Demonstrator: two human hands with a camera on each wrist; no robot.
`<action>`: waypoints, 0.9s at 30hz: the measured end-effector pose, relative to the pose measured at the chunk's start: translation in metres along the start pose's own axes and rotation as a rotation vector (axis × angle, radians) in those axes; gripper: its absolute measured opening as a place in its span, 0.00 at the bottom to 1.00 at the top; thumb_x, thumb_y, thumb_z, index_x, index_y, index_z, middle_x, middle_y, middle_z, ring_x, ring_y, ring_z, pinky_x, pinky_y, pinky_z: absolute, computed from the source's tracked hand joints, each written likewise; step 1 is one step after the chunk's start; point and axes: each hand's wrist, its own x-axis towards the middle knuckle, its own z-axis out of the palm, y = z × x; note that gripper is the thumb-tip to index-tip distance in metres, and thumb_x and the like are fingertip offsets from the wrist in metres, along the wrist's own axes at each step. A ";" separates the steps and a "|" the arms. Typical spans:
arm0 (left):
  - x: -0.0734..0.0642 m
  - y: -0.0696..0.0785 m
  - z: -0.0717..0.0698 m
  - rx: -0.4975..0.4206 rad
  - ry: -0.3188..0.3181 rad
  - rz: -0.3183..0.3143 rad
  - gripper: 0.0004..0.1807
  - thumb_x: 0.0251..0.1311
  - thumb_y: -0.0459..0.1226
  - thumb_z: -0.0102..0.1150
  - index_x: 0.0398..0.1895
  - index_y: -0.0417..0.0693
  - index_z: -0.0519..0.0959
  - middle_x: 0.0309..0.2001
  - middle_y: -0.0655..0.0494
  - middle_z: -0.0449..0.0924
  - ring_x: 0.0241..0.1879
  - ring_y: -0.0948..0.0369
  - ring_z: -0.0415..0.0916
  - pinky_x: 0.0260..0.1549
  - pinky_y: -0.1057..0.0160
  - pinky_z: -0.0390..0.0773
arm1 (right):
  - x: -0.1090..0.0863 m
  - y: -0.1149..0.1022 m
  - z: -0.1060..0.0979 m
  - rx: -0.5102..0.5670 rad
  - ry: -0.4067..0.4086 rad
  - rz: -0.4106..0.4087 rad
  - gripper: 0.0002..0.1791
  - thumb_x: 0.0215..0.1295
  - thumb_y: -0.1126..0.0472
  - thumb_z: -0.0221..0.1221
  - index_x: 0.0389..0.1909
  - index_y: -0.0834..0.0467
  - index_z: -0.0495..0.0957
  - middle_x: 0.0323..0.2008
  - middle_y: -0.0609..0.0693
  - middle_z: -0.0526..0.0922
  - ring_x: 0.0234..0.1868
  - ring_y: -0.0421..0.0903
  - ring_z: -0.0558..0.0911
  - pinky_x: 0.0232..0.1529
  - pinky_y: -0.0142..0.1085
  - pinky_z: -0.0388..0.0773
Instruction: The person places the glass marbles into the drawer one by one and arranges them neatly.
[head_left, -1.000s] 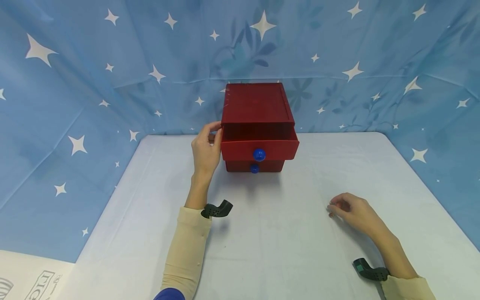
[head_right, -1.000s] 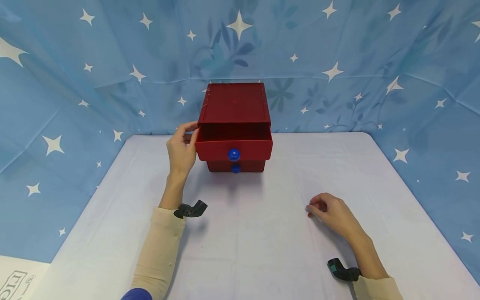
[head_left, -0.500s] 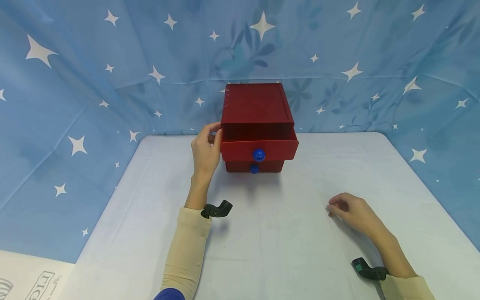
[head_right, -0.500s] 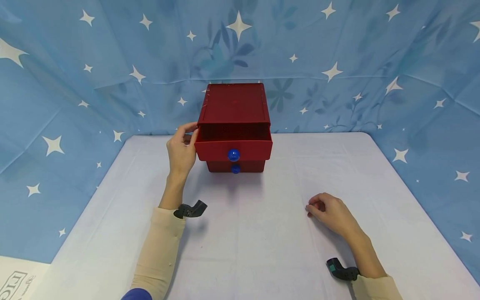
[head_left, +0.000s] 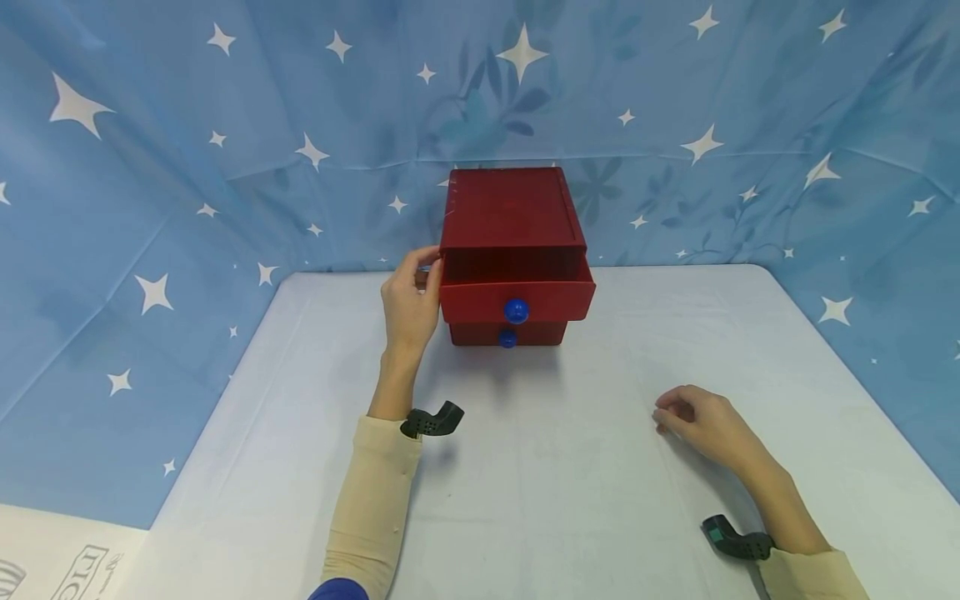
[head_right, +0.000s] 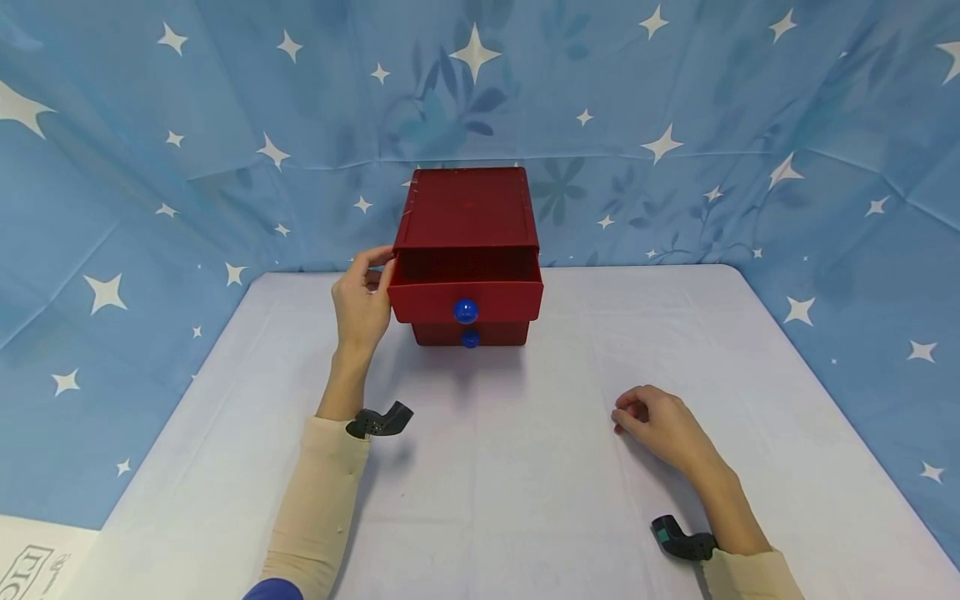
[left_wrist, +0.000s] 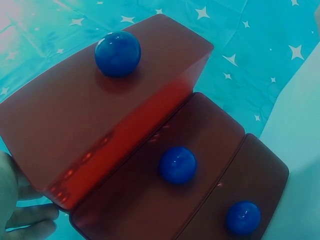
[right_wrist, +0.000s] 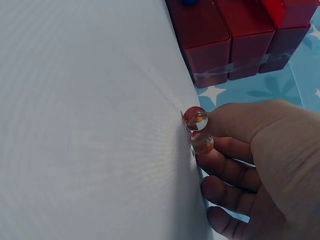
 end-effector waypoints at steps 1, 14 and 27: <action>0.000 0.000 0.000 -0.002 0.000 -0.001 0.14 0.71 0.37 0.56 0.54 0.40 0.80 0.50 0.46 0.86 0.32 0.54 0.85 0.39 0.58 0.86 | 0.000 0.000 0.000 0.001 -0.001 0.000 0.09 0.65 0.59 0.65 0.41 0.60 0.83 0.29 0.44 0.81 0.33 0.40 0.76 0.33 0.32 0.76; 0.000 0.001 -0.001 -0.003 -0.004 -0.021 0.14 0.71 0.37 0.56 0.55 0.41 0.80 0.50 0.47 0.86 0.32 0.56 0.84 0.38 0.64 0.85 | 0.000 0.000 -0.001 0.014 -0.012 0.001 0.09 0.66 0.59 0.64 0.41 0.60 0.83 0.30 0.44 0.84 0.35 0.42 0.79 0.35 0.33 0.78; 0.001 0.000 -0.001 0.008 -0.005 -0.017 0.14 0.71 0.36 0.55 0.54 0.41 0.80 0.49 0.46 0.86 0.31 0.56 0.84 0.38 0.63 0.85 | -0.001 0.000 -0.001 0.005 0.035 -0.016 0.09 0.67 0.58 0.64 0.42 0.60 0.83 0.34 0.48 0.84 0.37 0.44 0.79 0.36 0.35 0.77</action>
